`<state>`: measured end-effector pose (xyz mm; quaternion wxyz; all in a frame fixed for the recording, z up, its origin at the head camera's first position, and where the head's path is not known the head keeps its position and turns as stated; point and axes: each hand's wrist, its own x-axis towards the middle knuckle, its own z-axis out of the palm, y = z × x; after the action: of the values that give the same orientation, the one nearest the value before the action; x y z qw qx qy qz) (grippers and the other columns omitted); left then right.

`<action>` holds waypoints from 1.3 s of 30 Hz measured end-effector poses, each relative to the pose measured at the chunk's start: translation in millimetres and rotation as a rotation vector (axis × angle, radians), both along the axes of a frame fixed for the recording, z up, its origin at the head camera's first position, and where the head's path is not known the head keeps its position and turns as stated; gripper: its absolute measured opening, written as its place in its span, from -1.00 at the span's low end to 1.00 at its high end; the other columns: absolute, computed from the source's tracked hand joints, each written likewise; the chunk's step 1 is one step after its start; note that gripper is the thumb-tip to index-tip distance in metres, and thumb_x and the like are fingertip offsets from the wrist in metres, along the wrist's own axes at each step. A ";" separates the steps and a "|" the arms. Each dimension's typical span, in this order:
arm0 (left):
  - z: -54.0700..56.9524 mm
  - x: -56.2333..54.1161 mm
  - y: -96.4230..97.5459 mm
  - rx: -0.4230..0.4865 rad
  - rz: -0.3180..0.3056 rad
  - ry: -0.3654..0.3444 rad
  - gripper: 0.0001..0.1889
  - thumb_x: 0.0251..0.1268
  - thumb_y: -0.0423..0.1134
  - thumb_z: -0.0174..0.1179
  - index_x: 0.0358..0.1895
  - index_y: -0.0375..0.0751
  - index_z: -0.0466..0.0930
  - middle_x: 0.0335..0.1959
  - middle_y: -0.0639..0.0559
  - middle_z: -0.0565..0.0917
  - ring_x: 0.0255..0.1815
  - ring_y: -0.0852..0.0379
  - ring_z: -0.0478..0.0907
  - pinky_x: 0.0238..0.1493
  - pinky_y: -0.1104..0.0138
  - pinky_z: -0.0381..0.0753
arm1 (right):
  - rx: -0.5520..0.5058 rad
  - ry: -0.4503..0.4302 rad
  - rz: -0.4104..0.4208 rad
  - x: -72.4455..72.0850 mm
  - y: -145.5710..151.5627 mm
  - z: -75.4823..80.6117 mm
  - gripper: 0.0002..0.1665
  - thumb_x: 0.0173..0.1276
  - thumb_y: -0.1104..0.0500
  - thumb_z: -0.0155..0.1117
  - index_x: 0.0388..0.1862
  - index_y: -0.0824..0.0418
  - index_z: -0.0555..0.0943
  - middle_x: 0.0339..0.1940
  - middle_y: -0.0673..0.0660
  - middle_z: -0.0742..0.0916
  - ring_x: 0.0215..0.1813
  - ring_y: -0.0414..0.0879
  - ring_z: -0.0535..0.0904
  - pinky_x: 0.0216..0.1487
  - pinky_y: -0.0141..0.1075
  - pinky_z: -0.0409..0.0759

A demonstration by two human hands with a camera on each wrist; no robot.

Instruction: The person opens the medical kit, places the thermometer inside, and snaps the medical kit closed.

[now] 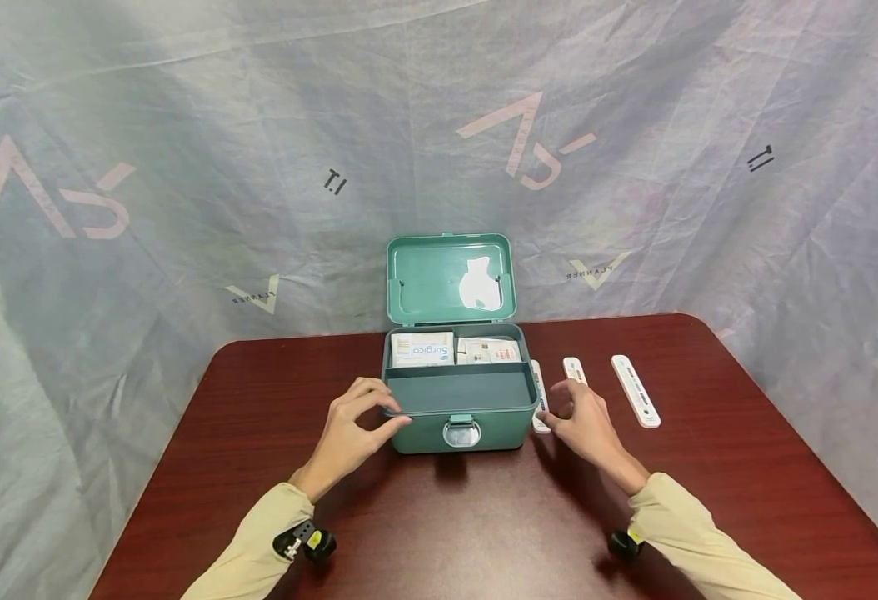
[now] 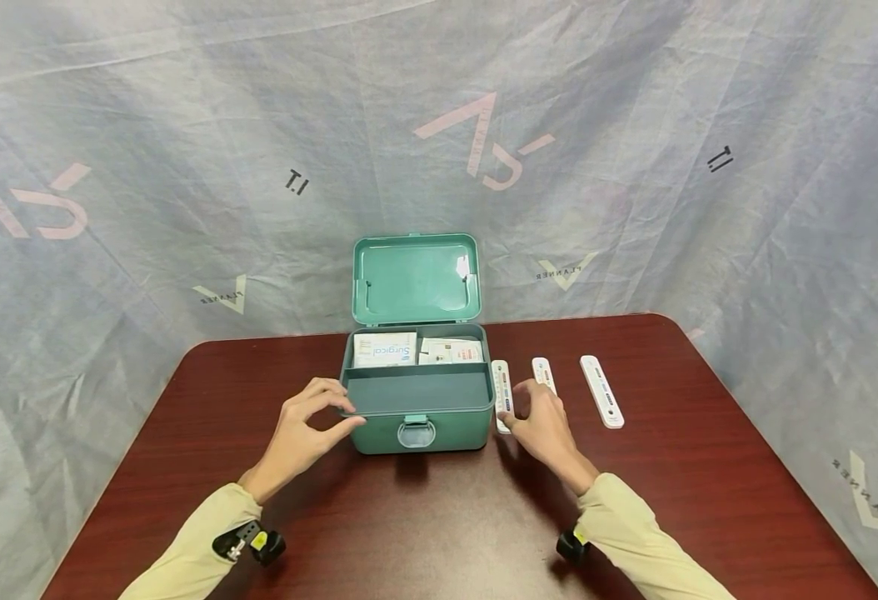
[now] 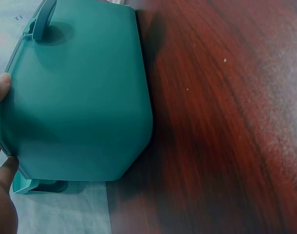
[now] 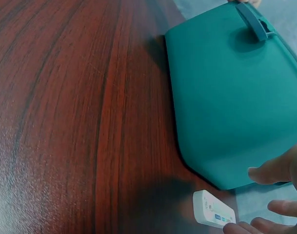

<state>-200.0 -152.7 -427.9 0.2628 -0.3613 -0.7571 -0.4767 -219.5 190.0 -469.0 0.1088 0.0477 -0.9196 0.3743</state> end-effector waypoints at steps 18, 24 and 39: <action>-2.2 -0.4 1.3 0.006 0.005 0.019 -0.75 -0.21 -0.56 0.46 -0.44 -0.27 0.62 -0.33 -0.12 0.55 -0.22 -0.04 0.46 -0.12 0.38 0.47 | -0.026 -0.008 -0.023 -5.5 -3.1 -21.8 -0.56 0.00 0.25 0.50 -0.18 0.38 0.53 -0.33 0.25 0.67 -0.34 0.08 0.63 -0.32 -0.19 0.54; -3.3 -0.5 1.5 0.009 0.008 0.026 -0.75 -0.21 -0.56 0.46 -0.45 -0.26 0.62 -0.34 -0.12 0.55 -0.22 -0.04 0.46 -0.12 0.39 0.47 | 0.012 0.014 -0.042 -6.9 -5.3 -28.9 -0.55 -0.05 0.22 0.51 -0.20 0.38 0.55 -0.37 0.23 0.68 -0.34 0.06 0.62 -0.22 -0.11 0.46; -5.2 -1.8 1.1 0.011 0.009 0.019 -0.76 -0.19 -0.55 0.46 -0.44 -0.25 0.62 -0.33 -0.11 0.55 -0.20 -0.02 0.45 -0.10 0.41 0.46 | 0.047 0.015 -0.083 -13.6 -9.0 -40.2 -0.55 -0.15 0.31 0.50 -0.24 0.44 0.58 -0.42 0.24 0.67 -0.33 0.07 0.56 -0.29 -0.11 0.50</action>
<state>-201.8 -151.6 -433.1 0.2739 -0.3611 -0.7535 -0.4762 -233.2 181.0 -509.3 0.1299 0.0148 -0.9285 0.3477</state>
